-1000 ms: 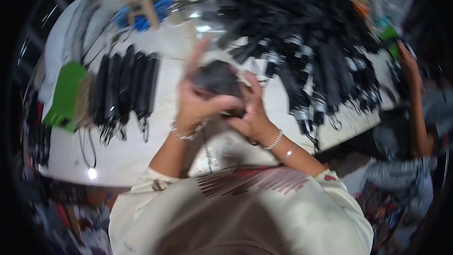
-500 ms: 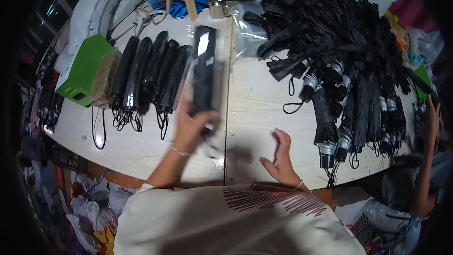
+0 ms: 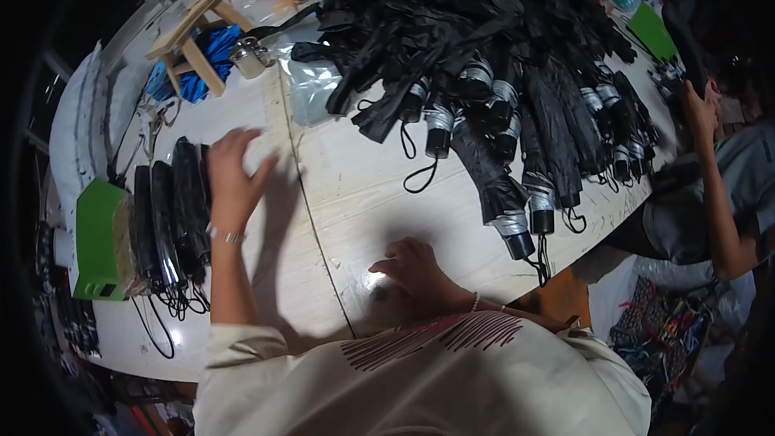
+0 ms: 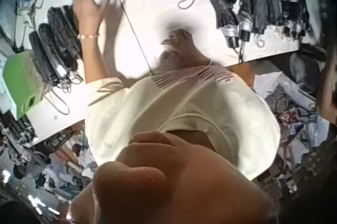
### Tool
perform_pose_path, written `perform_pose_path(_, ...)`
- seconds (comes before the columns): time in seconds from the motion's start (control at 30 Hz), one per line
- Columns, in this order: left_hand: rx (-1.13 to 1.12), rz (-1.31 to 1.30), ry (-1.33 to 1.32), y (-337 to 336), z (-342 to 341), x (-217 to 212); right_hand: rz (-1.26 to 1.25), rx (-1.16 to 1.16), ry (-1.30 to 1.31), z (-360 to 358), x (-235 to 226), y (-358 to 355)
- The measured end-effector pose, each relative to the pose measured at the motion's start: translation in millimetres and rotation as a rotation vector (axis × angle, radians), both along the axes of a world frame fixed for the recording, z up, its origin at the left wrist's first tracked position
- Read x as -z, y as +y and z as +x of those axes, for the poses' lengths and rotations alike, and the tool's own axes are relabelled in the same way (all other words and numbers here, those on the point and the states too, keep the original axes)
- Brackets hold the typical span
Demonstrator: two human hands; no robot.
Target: Placing umbrellas into plastic protective sleeves and organizing them for shipment.
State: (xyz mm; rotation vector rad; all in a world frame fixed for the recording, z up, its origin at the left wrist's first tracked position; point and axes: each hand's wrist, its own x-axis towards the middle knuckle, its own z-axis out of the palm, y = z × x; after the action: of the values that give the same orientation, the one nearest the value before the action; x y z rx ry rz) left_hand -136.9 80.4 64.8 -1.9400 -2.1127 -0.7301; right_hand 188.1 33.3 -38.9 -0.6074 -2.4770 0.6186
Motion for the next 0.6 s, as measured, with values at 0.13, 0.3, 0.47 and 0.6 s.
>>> perform_pose_path(0.13, 0.200, 0.035, -0.235, 107.4, 30.7, 37.9, -0.021, -0.023, 0.022, -3.2, -8.2, -1.9)
perform_pose_path(0.3, 0.141, 0.095, -0.212, 154.3, 49.2, 67.0, -0.136, -0.074, 0.187, 9.4, 23.8, 12.9)
perform_pose_path(0.47, 0.279, 0.219, -0.314, 114.1, 91.2, 67.4, 0.165, 0.513, -0.079, 50.5, -60.1, 114.1)
perform_pose_path(0.6, 0.105, 0.144, -0.398, 109.0, 102.4, 79.8, 0.208, 0.587, -0.202, 44.2, -58.7, 142.6)
